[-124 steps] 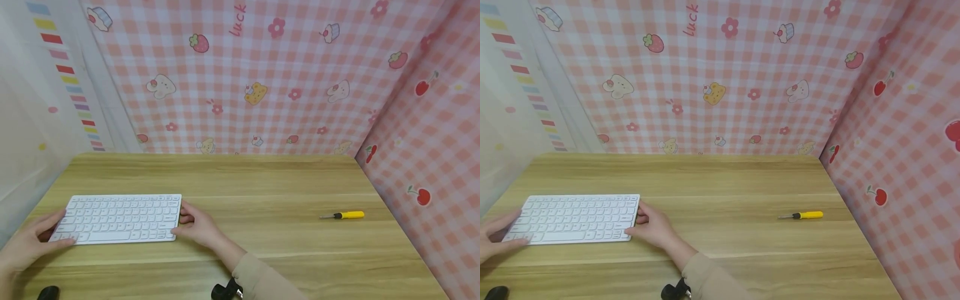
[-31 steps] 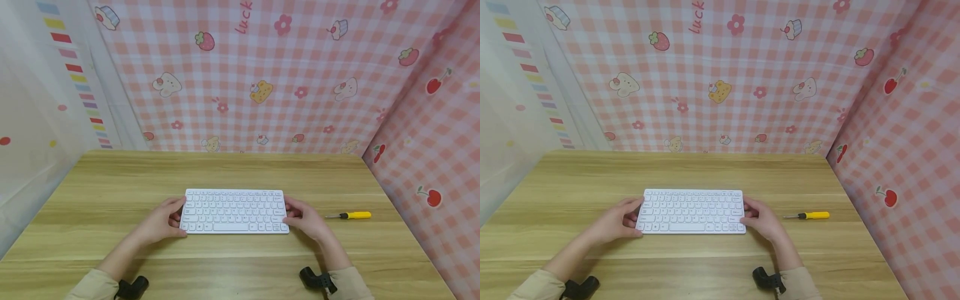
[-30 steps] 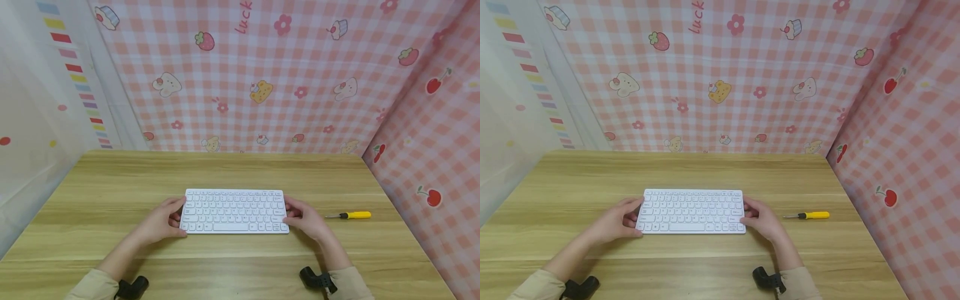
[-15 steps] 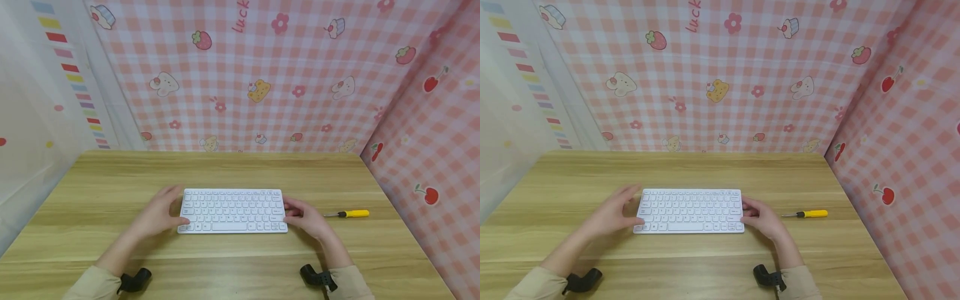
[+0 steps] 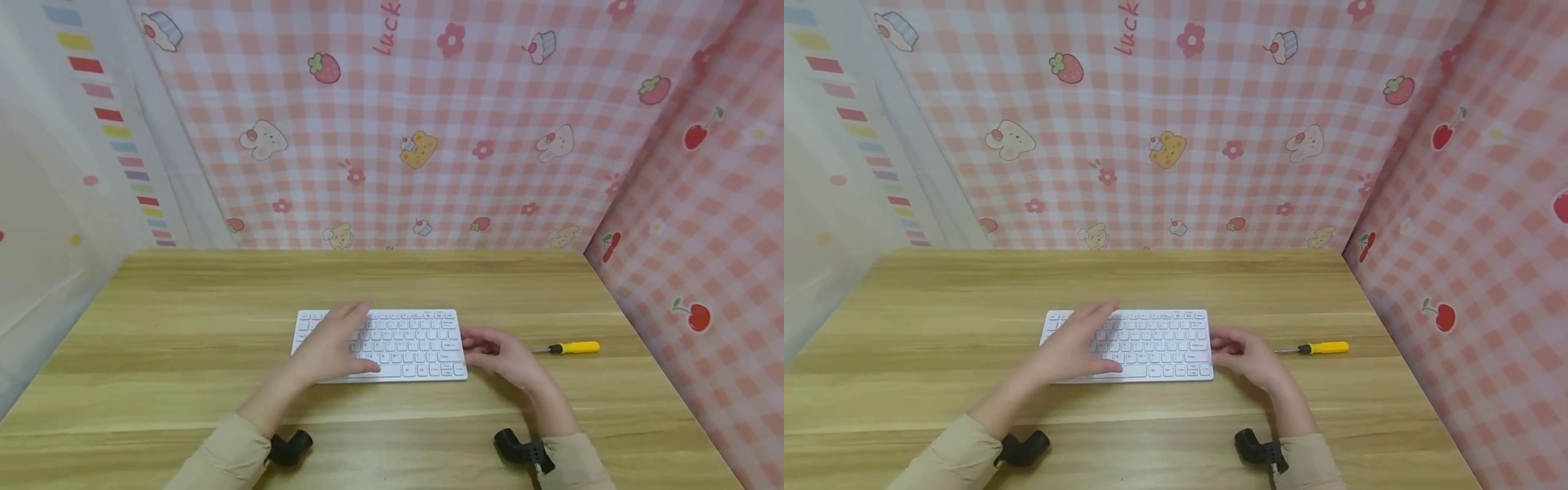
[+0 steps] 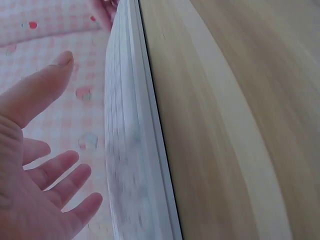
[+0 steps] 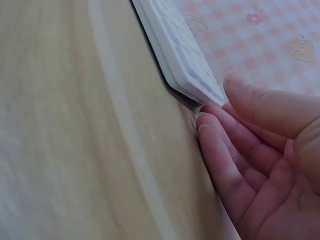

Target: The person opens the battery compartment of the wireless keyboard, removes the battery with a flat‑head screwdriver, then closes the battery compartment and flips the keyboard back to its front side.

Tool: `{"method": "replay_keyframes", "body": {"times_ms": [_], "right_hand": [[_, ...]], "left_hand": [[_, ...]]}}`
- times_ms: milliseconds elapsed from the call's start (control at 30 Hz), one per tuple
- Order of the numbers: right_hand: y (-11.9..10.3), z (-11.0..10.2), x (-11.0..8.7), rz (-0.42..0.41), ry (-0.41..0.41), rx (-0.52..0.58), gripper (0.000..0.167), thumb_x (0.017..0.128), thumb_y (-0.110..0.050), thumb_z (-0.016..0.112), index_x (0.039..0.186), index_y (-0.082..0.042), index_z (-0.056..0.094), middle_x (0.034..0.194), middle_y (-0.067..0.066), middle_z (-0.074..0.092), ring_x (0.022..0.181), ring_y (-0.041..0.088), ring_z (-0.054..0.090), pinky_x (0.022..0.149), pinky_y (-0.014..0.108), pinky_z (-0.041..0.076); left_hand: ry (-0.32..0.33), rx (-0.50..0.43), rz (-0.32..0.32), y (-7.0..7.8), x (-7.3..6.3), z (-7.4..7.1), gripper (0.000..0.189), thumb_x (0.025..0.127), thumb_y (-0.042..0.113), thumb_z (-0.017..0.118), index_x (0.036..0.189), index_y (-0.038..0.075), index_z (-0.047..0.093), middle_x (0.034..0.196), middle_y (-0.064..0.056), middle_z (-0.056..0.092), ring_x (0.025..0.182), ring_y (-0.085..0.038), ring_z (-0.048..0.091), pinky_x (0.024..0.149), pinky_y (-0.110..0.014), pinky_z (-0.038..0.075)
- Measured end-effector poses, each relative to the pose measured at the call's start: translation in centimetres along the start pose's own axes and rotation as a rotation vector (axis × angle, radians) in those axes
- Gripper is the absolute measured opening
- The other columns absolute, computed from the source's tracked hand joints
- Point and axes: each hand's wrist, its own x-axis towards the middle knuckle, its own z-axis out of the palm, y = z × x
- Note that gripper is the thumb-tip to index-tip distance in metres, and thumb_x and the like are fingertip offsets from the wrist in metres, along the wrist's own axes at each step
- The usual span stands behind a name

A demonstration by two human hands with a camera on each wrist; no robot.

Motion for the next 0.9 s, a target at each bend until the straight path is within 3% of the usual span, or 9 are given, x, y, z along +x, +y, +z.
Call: {"method": "replay_keyframes", "body": {"times_ms": [300,600,900], "right_hand": [[0.1,-1.7,-0.7,-0.062,-0.059,-0.020,0.051,0.091,-0.008,0.070,0.137,0.007,0.052,0.117,0.020,0.067,0.101,0.020,0.065,0.089,0.023,0.051],[0.1,-3.8,-1.7,-0.063,-0.012,-0.068,0.055,0.092,-0.016,0.072,0.140,0.002,0.052,0.119,0.016,0.067,0.105,0.019,0.064,0.090,0.024,0.051],[1.2,-5.3,-2.2,-0.102,-0.007,-0.040,0.054,0.093,-0.009,0.069,0.141,0.006,0.049,0.123,0.023,0.064,0.107,0.018,0.063,0.090,0.022,0.050]], "left_hand": [[-0.084,0.063,0.089,3.4,3.3,2.7,0.121,0.064,0.050,0.091,0.155,0.002,0.027,0.151,-0.018,0.041,0.139,-0.033,0.038,0.114,-0.048,0.030],[-0.111,0.183,0.173,4.9,5.8,5.3,0.122,0.062,0.058,0.088,0.154,0.001,0.030,0.154,-0.014,0.039,0.140,-0.030,0.036,0.113,-0.049,0.030],[-0.172,0.208,0.092,5.9,7.4,7.1,0.130,0.058,0.065,0.087,0.157,0.008,0.024,0.159,-0.016,0.028,0.146,-0.033,0.025,0.113,-0.066,0.015]]}}
